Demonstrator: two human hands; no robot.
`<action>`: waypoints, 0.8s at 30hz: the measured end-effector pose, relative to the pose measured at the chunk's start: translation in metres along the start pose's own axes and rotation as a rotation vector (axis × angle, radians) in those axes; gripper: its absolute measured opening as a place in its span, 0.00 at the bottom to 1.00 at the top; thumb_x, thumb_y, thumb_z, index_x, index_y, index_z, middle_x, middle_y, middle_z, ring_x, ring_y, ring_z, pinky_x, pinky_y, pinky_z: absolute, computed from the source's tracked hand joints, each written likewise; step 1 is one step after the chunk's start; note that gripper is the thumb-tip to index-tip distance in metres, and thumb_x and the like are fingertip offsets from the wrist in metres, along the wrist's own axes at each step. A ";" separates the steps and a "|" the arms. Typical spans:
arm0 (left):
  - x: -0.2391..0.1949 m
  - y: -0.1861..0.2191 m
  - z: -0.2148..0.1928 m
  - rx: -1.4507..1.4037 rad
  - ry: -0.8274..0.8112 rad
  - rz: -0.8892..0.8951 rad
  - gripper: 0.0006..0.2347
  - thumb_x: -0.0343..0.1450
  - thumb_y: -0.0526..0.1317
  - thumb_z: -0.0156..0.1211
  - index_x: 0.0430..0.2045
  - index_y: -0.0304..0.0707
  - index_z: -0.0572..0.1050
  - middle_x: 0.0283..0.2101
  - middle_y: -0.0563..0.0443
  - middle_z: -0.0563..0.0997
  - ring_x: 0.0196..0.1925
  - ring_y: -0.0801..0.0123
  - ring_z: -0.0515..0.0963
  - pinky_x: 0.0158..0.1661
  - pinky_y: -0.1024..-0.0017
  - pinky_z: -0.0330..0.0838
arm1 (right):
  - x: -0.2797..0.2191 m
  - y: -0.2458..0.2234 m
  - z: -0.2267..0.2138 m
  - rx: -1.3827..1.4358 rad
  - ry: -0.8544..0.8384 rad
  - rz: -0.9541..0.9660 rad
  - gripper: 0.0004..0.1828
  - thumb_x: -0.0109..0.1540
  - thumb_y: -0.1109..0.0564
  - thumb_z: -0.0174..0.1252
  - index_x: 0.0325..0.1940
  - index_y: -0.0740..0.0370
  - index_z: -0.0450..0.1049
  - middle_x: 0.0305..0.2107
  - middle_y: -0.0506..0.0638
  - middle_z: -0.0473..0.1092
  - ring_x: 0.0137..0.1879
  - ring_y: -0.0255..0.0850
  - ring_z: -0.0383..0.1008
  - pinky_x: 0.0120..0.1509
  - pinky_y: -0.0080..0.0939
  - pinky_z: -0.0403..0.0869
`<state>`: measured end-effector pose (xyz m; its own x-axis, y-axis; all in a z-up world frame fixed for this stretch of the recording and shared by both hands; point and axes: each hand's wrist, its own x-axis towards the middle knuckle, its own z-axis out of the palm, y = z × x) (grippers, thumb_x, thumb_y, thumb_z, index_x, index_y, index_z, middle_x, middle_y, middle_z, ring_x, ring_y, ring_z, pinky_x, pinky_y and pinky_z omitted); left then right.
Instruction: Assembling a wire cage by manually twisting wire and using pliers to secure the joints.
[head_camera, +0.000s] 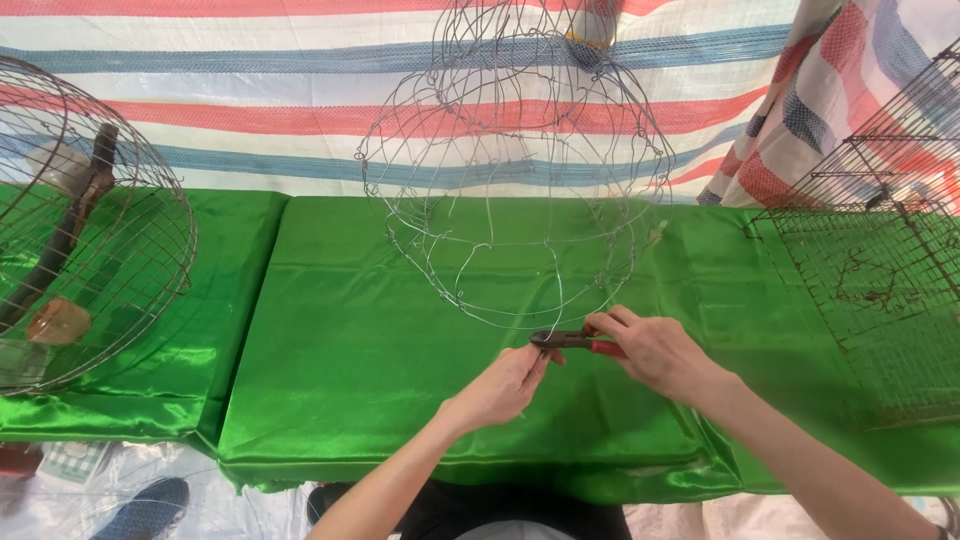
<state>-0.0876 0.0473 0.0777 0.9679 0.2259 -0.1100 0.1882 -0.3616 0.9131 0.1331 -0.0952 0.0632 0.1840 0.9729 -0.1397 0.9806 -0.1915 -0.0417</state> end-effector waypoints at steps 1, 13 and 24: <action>-0.002 -0.002 -0.002 0.000 -0.002 0.000 0.12 0.80 0.33 0.35 0.37 0.28 0.71 0.23 0.47 0.74 0.17 0.70 0.63 0.20 0.74 0.60 | 0.000 0.000 -0.002 0.001 0.000 0.002 0.17 0.67 0.44 0.51 0.58 0.41 0.61 0.39 0.41 0.66 0.35 0.47 0.82 0.45 0.52 0.83; -0.014 0.015 -0.043 0.085 -0.206 0.066 0.10 0.79 0.32 0.35 0.38 0.24 0.68 0.23 0.44 0.68 0.20 0.66 0.61 0.22 0.70 0.60 | 0.006 -0.011 -0.034 -0.135 -0.138 -0.066 0.16 0.69 0.43 0.47 0.60 0.42 0.59 0.38 0.42 0.67 0.34 0.44 0.80 0.43 0.49 0.82; -0.007 -0.020 -0.045 0.164 -0.186 0.164 0.13 0.80 0.37 0.39 0.49 0.24 0.71 0.23 0.36 0.73 0.18 0.57 0.66 0.22 0.63 0.64 | 0.009 -0.020 -0.047 0.204 -0.276 -0.037 0.16 0.69 0.52 0.48 0.62 0.48 0.61 0.43 0.48 0.70 0.45 0.48 0.81 0.54 0.50 0.80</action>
<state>-0.1056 0.0939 0.0783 0.9987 -0.0118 -0.0502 0.0366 -0.5241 0.8509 0.1179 -0.0760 0.1097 0.0961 0.9135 -0.3954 0.9474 -0.2057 -0.2450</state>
